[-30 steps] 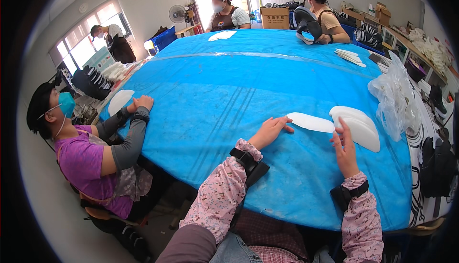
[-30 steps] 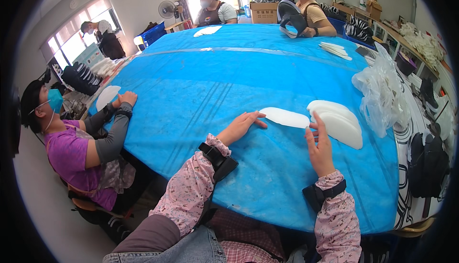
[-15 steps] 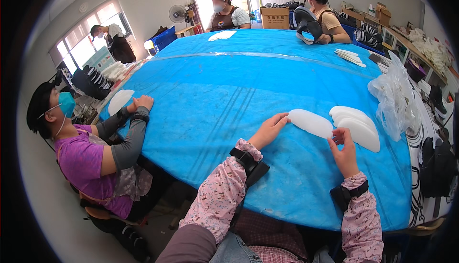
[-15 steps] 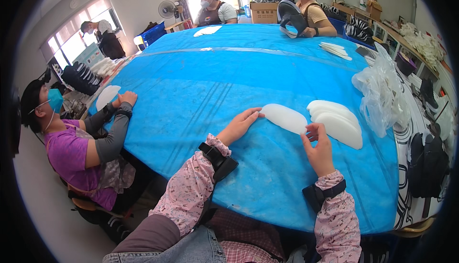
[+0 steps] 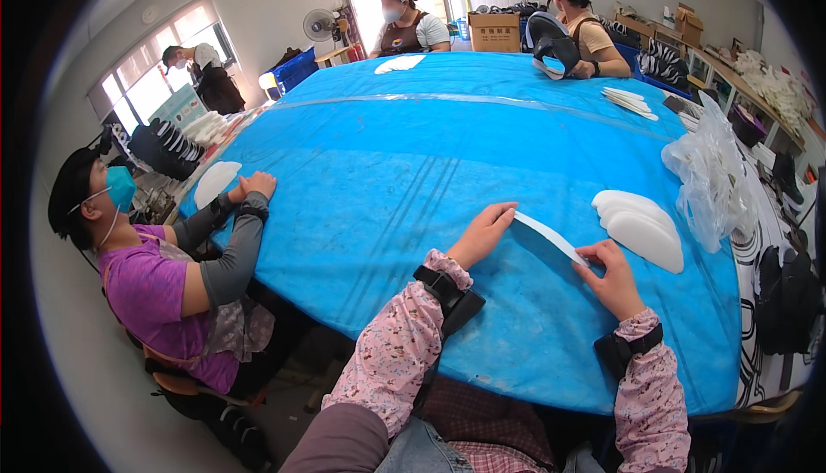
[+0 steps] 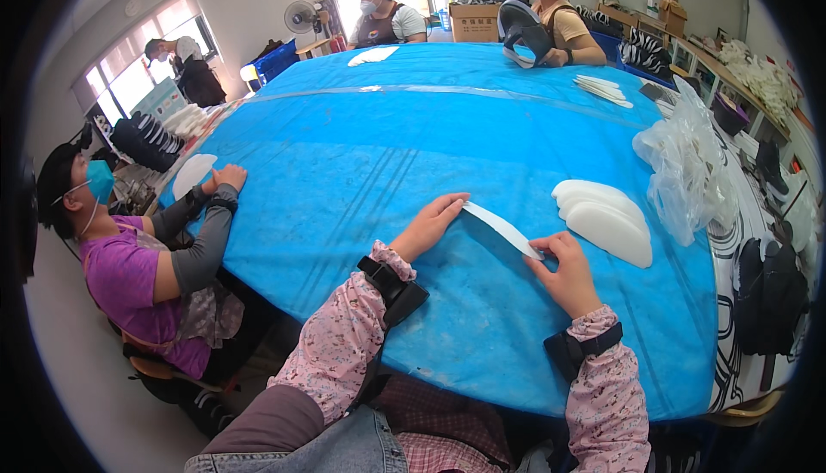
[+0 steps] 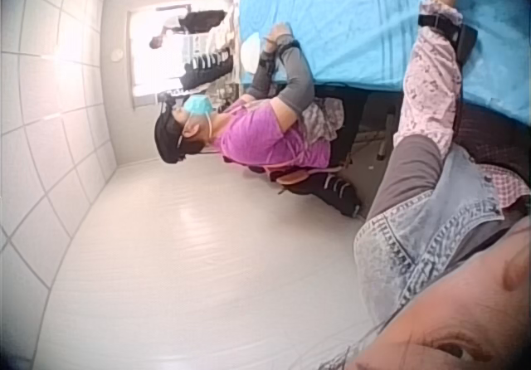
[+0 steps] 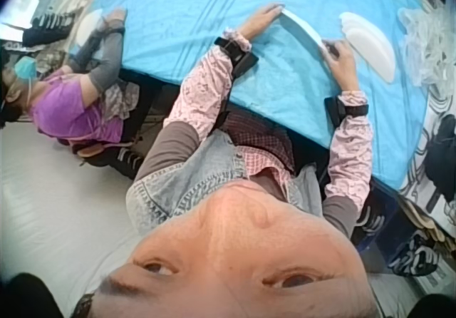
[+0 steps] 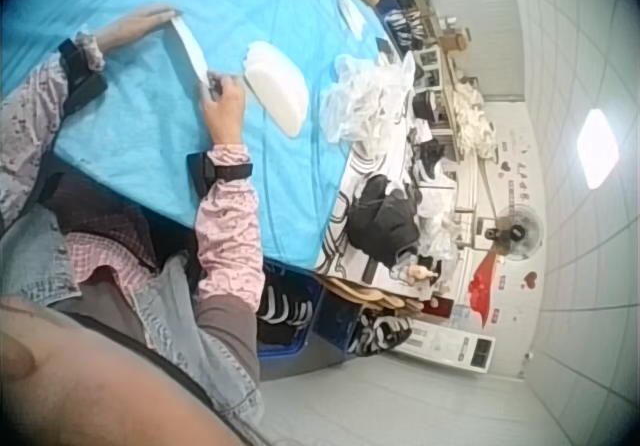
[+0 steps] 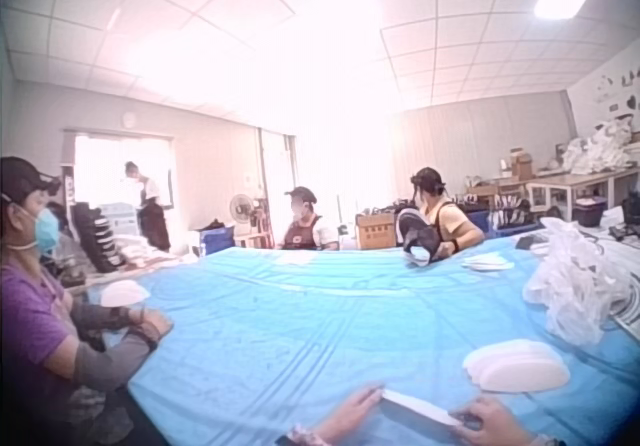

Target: The person picks up a white foam component and fits it into the interior of a black shoe upper, pressing and aligning it against the inner wall.

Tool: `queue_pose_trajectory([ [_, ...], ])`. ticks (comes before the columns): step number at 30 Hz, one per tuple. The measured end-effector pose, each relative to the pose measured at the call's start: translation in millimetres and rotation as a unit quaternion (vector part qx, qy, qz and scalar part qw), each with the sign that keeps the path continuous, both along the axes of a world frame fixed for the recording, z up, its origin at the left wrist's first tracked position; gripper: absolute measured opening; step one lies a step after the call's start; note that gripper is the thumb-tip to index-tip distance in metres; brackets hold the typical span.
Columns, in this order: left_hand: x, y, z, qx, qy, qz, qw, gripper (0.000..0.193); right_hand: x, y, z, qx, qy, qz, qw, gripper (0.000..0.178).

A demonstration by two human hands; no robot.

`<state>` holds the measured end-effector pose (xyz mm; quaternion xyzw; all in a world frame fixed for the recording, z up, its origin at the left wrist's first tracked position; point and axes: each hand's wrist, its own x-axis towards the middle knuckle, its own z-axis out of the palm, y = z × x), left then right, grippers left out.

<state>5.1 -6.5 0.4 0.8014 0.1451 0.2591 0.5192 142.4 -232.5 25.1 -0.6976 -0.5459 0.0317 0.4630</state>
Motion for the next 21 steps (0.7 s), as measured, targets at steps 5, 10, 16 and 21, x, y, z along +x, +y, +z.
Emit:
queue_pose_trajectory([
  [5, -0.7, 2.5, -1.2, -0.049, -0.013, -0.011, 0.999, 0.037, -0.1, 0.4, 1.4, -0.005, 0.022, -0.014, 1.0, 0.016],
  [10, -0.8, 0.2, 1.6, -0.04, -0.007, -0.01, 0.999, 0.037, 1.8, 0.7, -1.4, -0.002, 0.009, -0.029, 1.0, 0.019],
  [16, -0.2, -1.6, 1.1, -0.042, -0.01, -0.003, 0.999, 0.04, 3.9, -0.1, -2.3, -0.011, -0.004, -0.032, 0.999, 0.021],
  [21, -0.9, 0.1, -0.1, -0.041, -0.006, -0.004, 0.999, 0.04, 2.5, 0.4, -2.2, -0.024, 0.009, -0.032, 0.999, 0.021],
])
